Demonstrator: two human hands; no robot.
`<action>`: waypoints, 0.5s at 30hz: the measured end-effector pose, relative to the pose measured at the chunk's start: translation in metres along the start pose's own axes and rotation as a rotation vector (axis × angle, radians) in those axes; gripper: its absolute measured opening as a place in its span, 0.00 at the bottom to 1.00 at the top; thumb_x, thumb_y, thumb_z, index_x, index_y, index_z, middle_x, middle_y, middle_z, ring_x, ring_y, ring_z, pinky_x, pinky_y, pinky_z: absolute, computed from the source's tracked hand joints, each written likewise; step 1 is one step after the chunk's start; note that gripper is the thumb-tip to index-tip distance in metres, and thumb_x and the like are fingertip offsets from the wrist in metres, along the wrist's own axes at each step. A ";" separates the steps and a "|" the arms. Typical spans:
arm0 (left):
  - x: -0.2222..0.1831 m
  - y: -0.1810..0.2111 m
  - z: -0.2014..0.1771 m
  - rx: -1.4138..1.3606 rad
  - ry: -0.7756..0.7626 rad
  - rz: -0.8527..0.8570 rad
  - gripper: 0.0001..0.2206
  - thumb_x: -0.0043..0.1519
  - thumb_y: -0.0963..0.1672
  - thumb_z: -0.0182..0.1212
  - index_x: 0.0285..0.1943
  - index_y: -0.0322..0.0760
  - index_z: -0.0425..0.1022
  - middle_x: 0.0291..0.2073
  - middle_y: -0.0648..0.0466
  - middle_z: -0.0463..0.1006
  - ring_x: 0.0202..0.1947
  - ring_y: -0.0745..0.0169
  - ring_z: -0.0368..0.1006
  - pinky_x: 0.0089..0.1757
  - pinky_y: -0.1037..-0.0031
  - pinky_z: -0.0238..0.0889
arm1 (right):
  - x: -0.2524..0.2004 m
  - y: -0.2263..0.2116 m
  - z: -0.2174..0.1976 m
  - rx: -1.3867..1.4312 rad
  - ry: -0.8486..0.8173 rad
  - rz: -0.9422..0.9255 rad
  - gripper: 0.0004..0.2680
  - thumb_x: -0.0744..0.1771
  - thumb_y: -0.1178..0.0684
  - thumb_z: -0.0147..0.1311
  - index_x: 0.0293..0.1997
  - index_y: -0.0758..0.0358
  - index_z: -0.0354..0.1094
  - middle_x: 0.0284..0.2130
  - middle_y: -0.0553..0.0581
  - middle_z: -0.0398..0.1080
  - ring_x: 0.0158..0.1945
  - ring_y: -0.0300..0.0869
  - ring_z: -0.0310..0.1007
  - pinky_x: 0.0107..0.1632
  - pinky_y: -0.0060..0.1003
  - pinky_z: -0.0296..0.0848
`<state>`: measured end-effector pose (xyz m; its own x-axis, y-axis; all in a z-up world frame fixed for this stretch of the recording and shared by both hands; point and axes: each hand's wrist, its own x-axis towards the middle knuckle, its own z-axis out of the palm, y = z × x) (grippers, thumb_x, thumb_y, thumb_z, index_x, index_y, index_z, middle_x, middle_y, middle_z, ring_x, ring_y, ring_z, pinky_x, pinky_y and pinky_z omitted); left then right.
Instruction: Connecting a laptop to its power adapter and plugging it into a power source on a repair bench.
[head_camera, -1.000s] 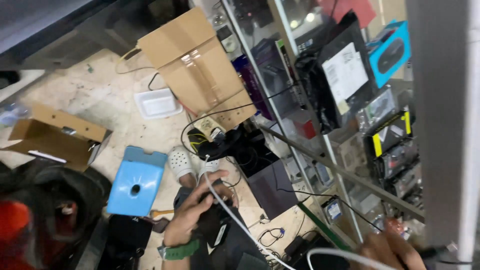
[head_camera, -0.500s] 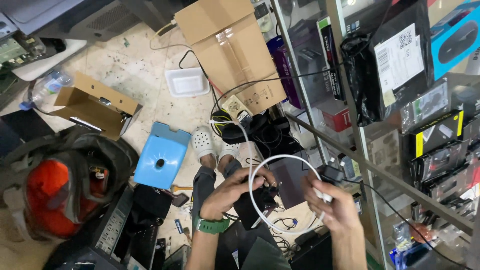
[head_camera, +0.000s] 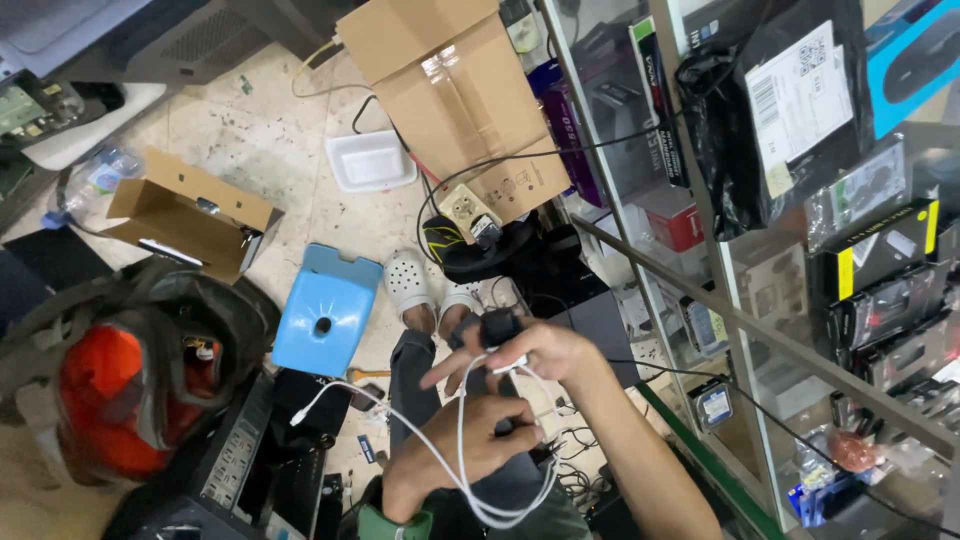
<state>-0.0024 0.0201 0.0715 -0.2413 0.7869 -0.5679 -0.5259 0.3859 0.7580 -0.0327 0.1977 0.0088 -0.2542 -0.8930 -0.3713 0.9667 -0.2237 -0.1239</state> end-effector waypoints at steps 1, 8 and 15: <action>0.000 0.004 0.000 0.005 -0.012 0.011 0.13 0.68 0.48 0.55 0.34 0.39 0.74 0.30 0.53 0.80 0.29 0.59 0.72 0.36 0.68 0.61 | 0.009 -0.001 0.000 -0.004 0.014 -0.010 0.13 0.65 0.53 0.56 0.33 0.59 0.48 0.65 0.82 0.60 0.60 0.60 0.69 0.37 0.28 0.74; 0.010 0.010 0.007 0.099 -0.183 -0.384 0.17 0.66 0.56 0.54 0.47 0.48 0.79 0.42 0.57 0.81 0.42 0.63 0.78 0.45 0.70 0.64 | 0.048 0.000 0.006 -0.106 -0.476 0.041 0.11 0.66 0.52 0.59 0.33 0.59 0.56 0.64 0.77 0.62 0.67 0.63 0.66 0.74 0.59 0.59; 0.001 -0.017 -0.014 -0.157 -0.351 -0.132 0.27 0.59 0.61 0.47 0.61 0.52 0.73 0.80 0.60 0.51 0.76 0.51 0.51 0.67 0.46 0.45 | 0.020 -0.013 0.017 0.059 -0.523 -0.391 0.06 0.66 0.60 0.56 0.33 0.62 0.60 0.22 0.61 0.70 0.18 0.43 0.70 0.18 0.29 0.68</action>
<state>-0.0050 0.0078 0.0535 0.1151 0.8625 -0.4927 -0.6584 0.4377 0.6123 -0.0501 0.1762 0.0192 -0.5547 -0.8103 0.1888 0.8094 -0.5781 -0.1033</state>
